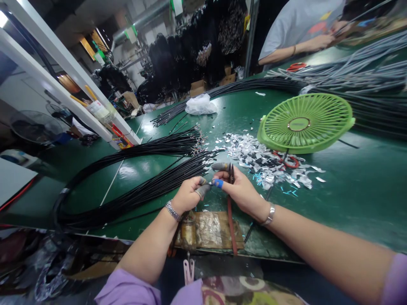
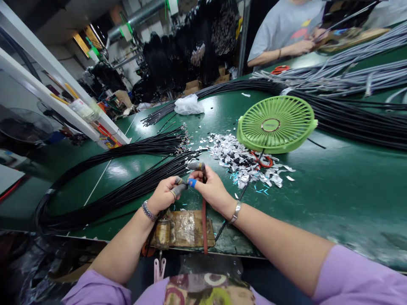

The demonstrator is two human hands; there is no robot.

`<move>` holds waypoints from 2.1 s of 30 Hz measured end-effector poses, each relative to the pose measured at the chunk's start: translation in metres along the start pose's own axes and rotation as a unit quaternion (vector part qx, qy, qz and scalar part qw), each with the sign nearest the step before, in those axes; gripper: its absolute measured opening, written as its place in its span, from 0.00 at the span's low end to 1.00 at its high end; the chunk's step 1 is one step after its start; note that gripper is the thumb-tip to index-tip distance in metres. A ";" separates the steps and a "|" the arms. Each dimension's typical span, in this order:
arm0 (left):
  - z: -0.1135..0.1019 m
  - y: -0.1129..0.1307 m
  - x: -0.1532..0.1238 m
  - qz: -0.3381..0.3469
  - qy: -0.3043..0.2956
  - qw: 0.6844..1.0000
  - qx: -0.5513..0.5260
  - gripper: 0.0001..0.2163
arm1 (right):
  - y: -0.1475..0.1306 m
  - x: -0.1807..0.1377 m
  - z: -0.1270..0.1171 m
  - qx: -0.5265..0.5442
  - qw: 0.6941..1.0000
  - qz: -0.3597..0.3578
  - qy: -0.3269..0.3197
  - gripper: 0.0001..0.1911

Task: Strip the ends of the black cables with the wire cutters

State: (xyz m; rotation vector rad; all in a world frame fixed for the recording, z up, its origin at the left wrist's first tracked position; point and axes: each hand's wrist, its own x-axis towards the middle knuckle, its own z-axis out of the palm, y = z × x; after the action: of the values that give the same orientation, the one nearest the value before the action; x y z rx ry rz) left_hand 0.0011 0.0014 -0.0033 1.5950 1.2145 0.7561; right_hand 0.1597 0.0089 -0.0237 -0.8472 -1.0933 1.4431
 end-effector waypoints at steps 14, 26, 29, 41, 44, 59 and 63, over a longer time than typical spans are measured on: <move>-0.015 -0.005 0.004 -0.081 -0.057 0.953 -0.285 0.22 | -0.005 -0.001 0.004 0.051 0.996 0.071 -0.036 0.23; -0.007 0.000 0.005 -0.111 -0.038 0.976 -0.183 0.25 | -0.001 0.001 0.004 0.033 0.997 0.063 -0.007 0.21; -0.005 -0.001 0.005 -0.105 -0.029 0.982 -0.157 0.25 | 0.001 0.003 0.003 0.001 0.999 0.031 0.004 0.19; -0.004 -0.002 0.006 -0.052 0.071 0.987 -0.138 0.22 | -0.003 -0.002 0.000 -0.145 0.986 -0.008 -0.081 0.13; -0.006 0.001 0.006 -0.050 0.086 0.982 -0.159 0.21 | -0.001 -0.002 -0.002 -0.147 0.987 -0.009 -0.072 0.11; -0.002 -0.004 0.003 -0.036 0.028 0.996 -0.082 0.18 | -0.002 0.005 -0.005 -0.223 0.972 -0.063 -0.037 0.08; -0.004 0.000 0.003 -0.061 0.045 0.987 -0.142 0.20 | -0.003 0.008 -0.007 -0.057 0.988 0.104 -0.099 0.13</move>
State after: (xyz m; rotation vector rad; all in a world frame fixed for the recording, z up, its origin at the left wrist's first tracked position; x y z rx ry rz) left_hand -0.0015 0.0056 -0.0021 1.2531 1.1983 0.8874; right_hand 0.1659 0.0179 -0.0222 -0.9367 -1.2765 1.6780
